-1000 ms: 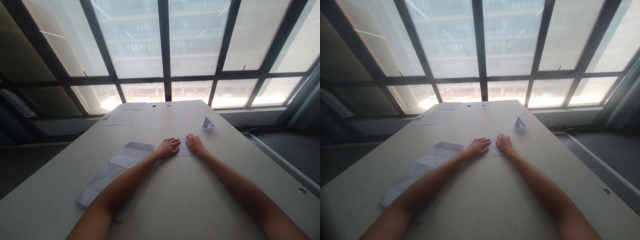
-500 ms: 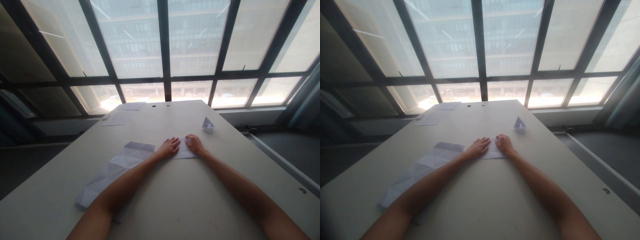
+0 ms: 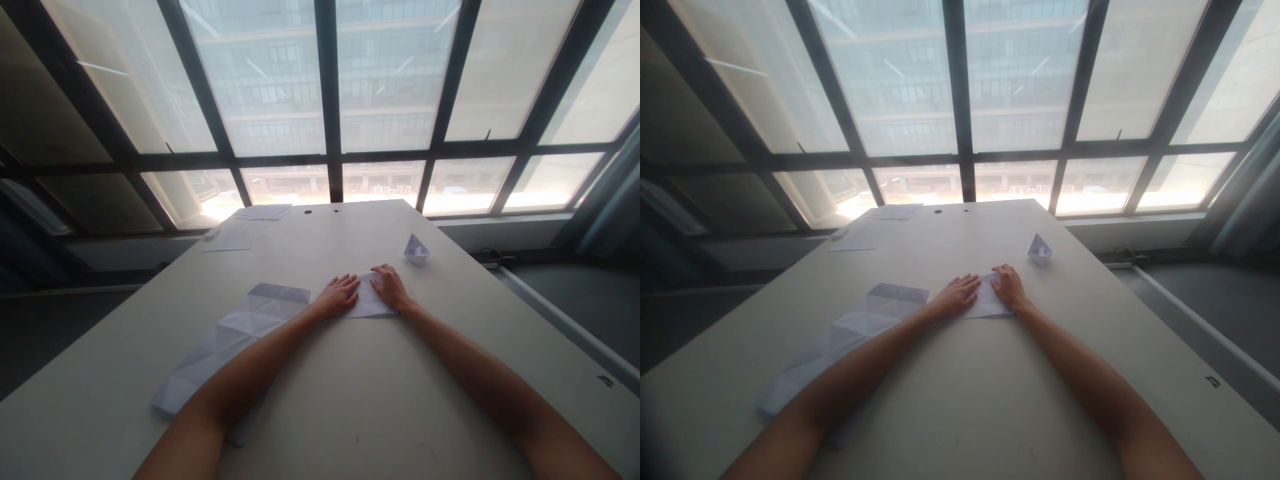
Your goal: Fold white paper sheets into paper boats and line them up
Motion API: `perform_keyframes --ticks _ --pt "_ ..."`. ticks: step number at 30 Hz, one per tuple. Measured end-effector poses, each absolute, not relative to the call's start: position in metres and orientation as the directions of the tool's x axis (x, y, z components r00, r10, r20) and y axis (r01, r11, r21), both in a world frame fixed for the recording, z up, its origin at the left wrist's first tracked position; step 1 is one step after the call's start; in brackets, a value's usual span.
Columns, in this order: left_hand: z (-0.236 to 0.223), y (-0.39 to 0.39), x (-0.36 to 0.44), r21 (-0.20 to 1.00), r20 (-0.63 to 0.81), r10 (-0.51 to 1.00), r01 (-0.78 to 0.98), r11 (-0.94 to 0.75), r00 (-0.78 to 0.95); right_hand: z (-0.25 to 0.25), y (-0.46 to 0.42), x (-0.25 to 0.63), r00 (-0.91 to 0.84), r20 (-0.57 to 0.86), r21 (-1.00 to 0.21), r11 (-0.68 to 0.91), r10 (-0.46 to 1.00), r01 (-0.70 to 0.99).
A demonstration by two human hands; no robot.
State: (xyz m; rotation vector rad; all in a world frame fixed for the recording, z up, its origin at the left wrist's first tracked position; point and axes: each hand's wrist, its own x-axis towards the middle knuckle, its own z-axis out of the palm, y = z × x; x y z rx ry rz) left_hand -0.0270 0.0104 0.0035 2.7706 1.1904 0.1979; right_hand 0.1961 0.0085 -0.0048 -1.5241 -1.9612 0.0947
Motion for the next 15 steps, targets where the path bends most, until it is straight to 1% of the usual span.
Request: perform_keyframes --ticks 4,10,12,15 --pt "0.0023 0.0108 -0.0267 0.171 0.078 0.737 0.719 -0.674 0.672 -0.0043 0.0085 0.1969 -0.110 0.493 -0.451 0.361 0.863 0.817" --pt "0.0019 0.0105 -0.0269 0.166 0.087 0.738 0.721 -0.673 0.669 -0.0023 0.0065 0.1957 -0.190 0.580 -0.488 0.524 0.793 0.698" --pt "0.0019 0.0104 -0.0269 0.165 0.088 0.736 0.719 -0.675 0.671 -0.0016 0.0054 0.1950 -0.204 0.585 -0.495 0.545 0.785 0.676" --pt "0.0012 0.0108 -0.0268 0.165 0.091 0.733 0.716 -0.679 0.674 -0.0001 0.0038 0.1938 -0.197 0.571 -0.513 0.534 0.797 0.672"
